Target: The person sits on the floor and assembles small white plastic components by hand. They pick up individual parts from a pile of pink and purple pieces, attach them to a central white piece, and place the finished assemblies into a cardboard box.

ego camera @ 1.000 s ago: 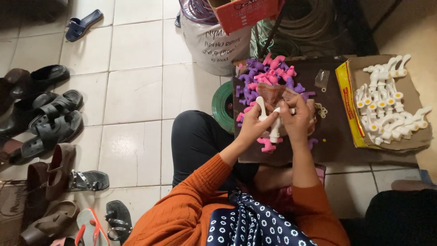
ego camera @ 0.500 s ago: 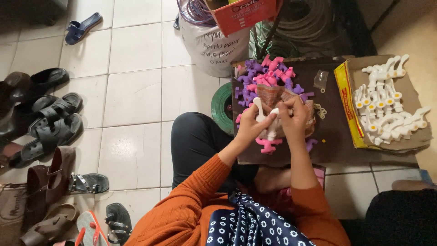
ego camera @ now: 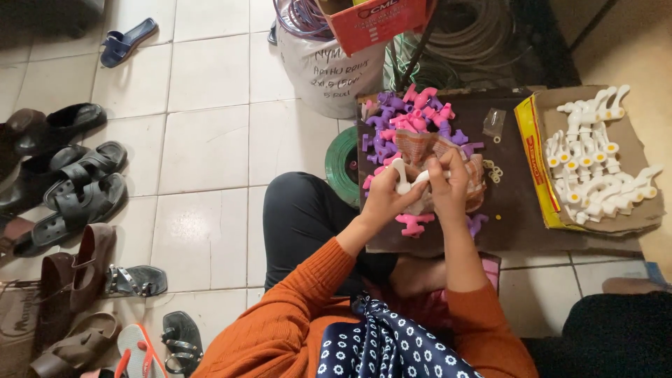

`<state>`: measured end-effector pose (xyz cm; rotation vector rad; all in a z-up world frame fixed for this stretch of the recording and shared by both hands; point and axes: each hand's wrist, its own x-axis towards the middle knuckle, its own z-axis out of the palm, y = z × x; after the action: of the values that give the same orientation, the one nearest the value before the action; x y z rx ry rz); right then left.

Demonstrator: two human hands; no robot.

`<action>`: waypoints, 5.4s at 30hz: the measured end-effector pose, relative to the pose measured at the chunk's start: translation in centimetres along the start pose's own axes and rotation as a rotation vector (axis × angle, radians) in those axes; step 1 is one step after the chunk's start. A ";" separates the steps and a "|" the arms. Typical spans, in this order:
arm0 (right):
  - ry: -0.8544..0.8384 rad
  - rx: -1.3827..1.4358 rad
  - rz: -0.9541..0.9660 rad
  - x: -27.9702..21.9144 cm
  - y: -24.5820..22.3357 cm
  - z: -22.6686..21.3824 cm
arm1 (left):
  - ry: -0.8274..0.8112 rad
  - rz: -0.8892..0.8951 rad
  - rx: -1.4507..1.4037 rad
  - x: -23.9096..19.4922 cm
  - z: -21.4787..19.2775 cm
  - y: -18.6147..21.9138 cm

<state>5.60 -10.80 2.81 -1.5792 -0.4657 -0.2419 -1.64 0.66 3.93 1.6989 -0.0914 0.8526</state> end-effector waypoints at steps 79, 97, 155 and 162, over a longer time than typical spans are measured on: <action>0.174 -1.493 0.358 15.7 16.8 -32.0 | -0.614 0.191 0.870 -4.8 4.2 -6.1; 0.085 -1.771 -0.069 20.1 21.7 -26.5 | -0.632 0.175 0.815 -3.9 4.3 -5.3; -0.207 -0.976 0.180 1.4 3.4 4.1 | -0.286 -1.058 -0.842 -2.0 -4.6 -20.1; -0.241 -1.300 0.456 -0.9 3.7 5.3 | -0.296 -1.186 -1.167 0.1 -10.2 -14.0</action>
<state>5.74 -5.73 -1.26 -2.9497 -0.0637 0.0383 0.19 14.15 -6.81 0.5107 0.1855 -0.3619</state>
